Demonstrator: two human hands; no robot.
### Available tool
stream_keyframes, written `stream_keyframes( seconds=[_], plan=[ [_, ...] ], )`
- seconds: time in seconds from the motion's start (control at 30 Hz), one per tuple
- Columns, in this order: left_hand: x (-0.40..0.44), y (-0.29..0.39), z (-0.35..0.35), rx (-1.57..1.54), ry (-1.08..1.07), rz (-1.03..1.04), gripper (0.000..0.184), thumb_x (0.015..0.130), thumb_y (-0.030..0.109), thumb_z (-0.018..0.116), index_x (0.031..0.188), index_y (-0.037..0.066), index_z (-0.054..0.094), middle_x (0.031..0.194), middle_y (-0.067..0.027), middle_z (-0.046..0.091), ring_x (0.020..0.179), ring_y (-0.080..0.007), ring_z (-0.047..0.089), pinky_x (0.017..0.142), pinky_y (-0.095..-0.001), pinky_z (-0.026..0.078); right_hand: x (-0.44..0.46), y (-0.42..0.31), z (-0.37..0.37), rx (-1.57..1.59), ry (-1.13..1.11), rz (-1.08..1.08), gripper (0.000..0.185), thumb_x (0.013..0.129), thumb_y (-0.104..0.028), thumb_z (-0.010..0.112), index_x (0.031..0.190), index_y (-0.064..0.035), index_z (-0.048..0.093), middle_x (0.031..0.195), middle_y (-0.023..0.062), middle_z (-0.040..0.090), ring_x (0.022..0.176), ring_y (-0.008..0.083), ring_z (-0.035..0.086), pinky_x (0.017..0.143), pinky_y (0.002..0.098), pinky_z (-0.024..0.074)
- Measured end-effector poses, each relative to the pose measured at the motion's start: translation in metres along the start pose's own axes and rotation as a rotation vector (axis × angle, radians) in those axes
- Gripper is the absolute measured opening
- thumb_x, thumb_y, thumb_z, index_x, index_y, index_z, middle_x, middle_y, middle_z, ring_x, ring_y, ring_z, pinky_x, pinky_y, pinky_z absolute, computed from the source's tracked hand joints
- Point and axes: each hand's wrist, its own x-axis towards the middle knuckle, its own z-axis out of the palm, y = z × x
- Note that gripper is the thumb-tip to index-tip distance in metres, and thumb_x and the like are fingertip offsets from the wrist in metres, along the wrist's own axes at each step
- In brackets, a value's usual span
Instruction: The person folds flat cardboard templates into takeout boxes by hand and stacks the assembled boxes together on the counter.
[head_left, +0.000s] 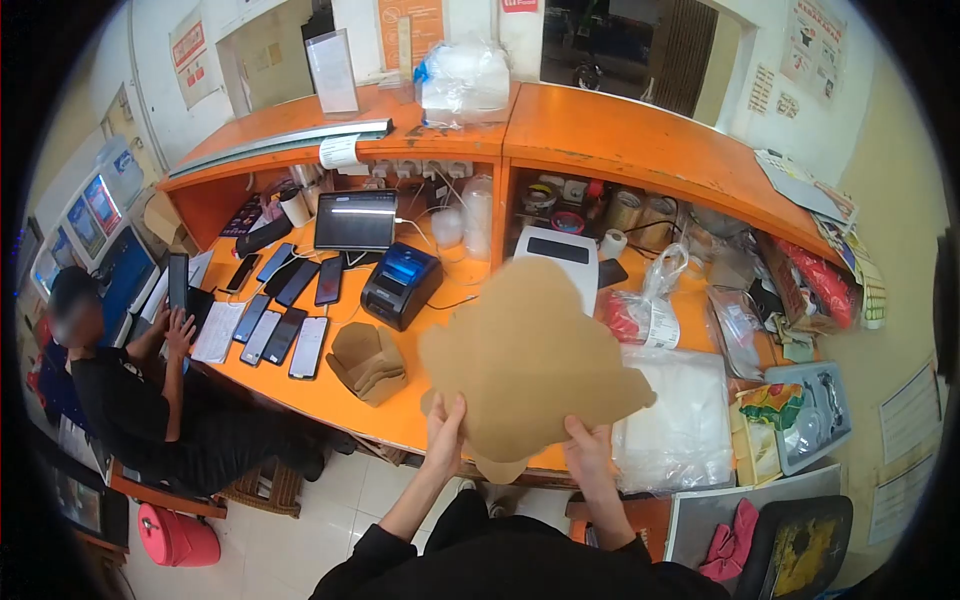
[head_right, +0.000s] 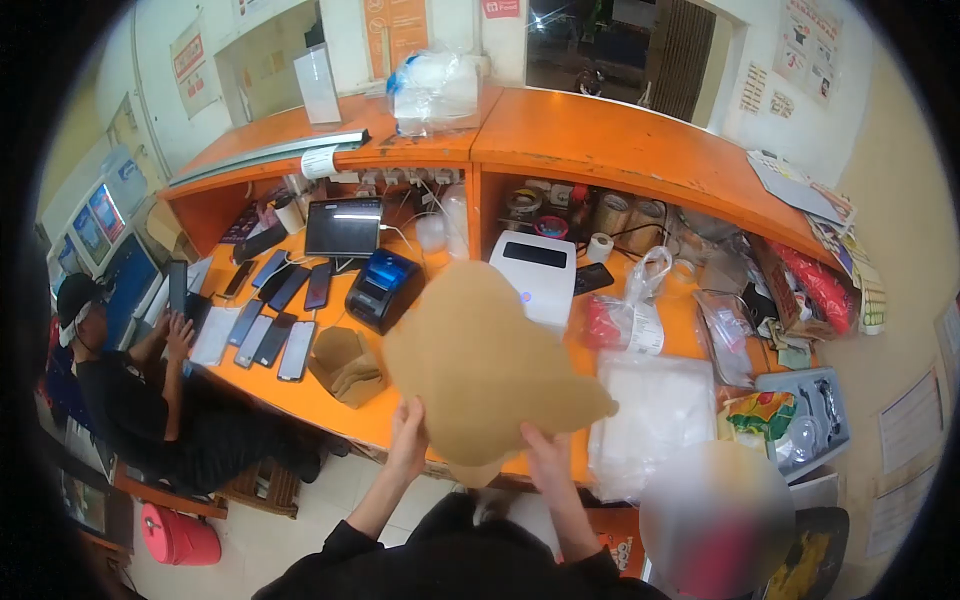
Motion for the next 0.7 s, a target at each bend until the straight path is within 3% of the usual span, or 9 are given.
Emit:
stream_keyframes(
  seconds=[0.07, 0.1, 0.2, 0.27, 0.3, 0.4, 0.6, 0.67, 0.7],
  plan=[
    [0.008, -0.023, -0.011, 0.138, 0.230, 0.162, 0.057, 0.082, 0.020, 0.066, 0.129, 0.002, 0.039, 0.124, -0.0093, 0.048, 0.121, -0.0220, 0.039, 0.103, -0.0417, 0.029, 0.006, -0.002, -0.009, -0.362, -0.023, -0.050, 0.031, 0.087, -0.006, 0.053, 0.118, -0.0090, 0.052, 0.115, 0.0009, 0.056, 0.108, 0.0229, 0.051, 0.091, 0.0363, 0.0422],
    [0.002, -0.014, -0.007, 0.301, 0.227, 0.393, 0.059, 0.078, 0.018, 0.068, 0.128, 0.004, 0.040, 0.124, -0.0089, 0.047, 0.122, -0.0228, 0.038, 0.103, -0.0423, 0.027, 0.011, -0.002, -0.014, -0.544, -0.036, -0.076, 0.029, 0.085, -0.004, 0.054, 0.113, -0.0084, 0.056, 0.110, 0.0009, 0.059, 0.105, 0.0233, 0.054, 0.087, 0.0355, 0.0448],
    [-0.004, 0.024, 0.001, 0.958, 0.003, 0.879, 0.065, 0.066, 0.012, 0.071, 0.126, 0.010, 0.046, 0.124, -0.0075, 0.048, 0.122, -0.0246, 0.038, 0.103, -0.0431, 0.024, 0.021, 0.002, -0.019, -1.412, -0.453, -0.668, 0.031, 0.071, -0.001, 0.059, 0.102, -0.0054, 0.062, 0.103, 0.0058, 0.061, 0.100, 0.0255, 0.055, 0.082, 0.0366, 0.0453],
    [-0.006, 0.036, -0.024, 1.580, -0.448, 0.847, 0.068, 0.058, 0.009, 0.072, 0.123, 0.014, 0.051, 0.121, -0.0065, 0.050, 0.118, -0.0250, 0.042, 0.101, -0.0424, 0.026, 0.016, 0.022, -0.025, -1.506, -0.570, -0.704, 0.037, 0.065, -0.003, 0.060, 0.102, -0.0051, 0.061, 0.103, 0.0081, 0.060, 0.098, 0.0268, 0.055, 0.080, 0.0360, 0.0449],
    [0.006, 0.018, -0.044, 1.672, -0.649, 0.824, 0.061, 0.055, 0.010, 0.070, 0.115, 0.017, 0.058, 0.114, -0.0045, 0.053, 0.111, -0.0235, 0.046, 0.095, -0.0384, 0.032, 0.012, 0.035, -0.030, -1.549, -0.635, -0.721, 0.040, 0.062, -0.004, 0.061, 0.102, -0.0049, 0.061, 0.104, 0.0093, 0.059, 0.097, 0.0275, 0.055, 0.079, 0.0357, 0.0447],
    [0.000, -0.019, -0.079, 1.596, -0.743, 0.665, 0.053, 0.059, 0.011, 0.069, 0.111, 0.015, 0.060, 0.108, -0.0042, 0.054, 0.104, -0.0211, 0.048, 0.091, -0.0375, 0.036, -0.007, 0.069, -0.055, -1.588, -0.694, -0.700, 0.040, 0.063, -0.002, 0.060, 0.102, -0.0046, 0.060, 0.106, 0.0093, 0.059, 0.097, 0.0275, 0.054, 0.081, 0.0369, 0.0449],
    [-0.014, -0.037, -0.088, 1.574, -0.697, 0.691, 0.039, 0.068, 0.015, 0.064, 0.107, 0.009, 0.061, 0.096, -0.0025, 0.052, 0.091, -0.0233, 0.048, 0.083, -0.0369, 0.039, -0.024, 0.090, -0.071, -1.504, -0.665, -0.301, 0.044, 0.061, 0.002, 0.060, 0.105, -0.0017, 0.057, 0.109, 0.0129, 0.057, 0.099, 0.0305, 0.053, 0.087, 0.0414, 0.0434],
    [-0.011, -0.044, -0.091, 1.609, -0.708, 0.691, 0.037, 0.067, 0.016, 0.065, 0.103, 0.009, 0.062, 0.096, -0.0030, 0.051, 0.091, -0.0237, 0.049, 0.079, -0.0368, 0.042, -0.019, 0.088, -0.071, -1.498, -0.687, -0.201, 0.039, 0.066, -0.002, 0.061, 0.104, 0.0001, 0.057, 0.110, 0.0159, 0.056, 0.099, 0.0313, 0.054, 0.085, 0.0374, 0.0450],
    [-0.006, -0.044, -0.091, 1.603, -0.727, 0.583, 0.034, 0.068, 0.018, 0.065, 0.101, 0.008, 0.063, 0.095, -0.0049, 0.053, 0.089, -0.0253, 0.051, 0.076, -0.0374, 0.044, -0.014, 0.085, -0.068, -1.486, -0.680, -0.166, 0.037, 0.067, -0.002, 0.062, 0.104, 0.0003, 0.058, 0.110, 0.0165, 0.057, 0.099, 0.0314, 0.055, 0.085, 0.0371, 0.0452]
  ],
)
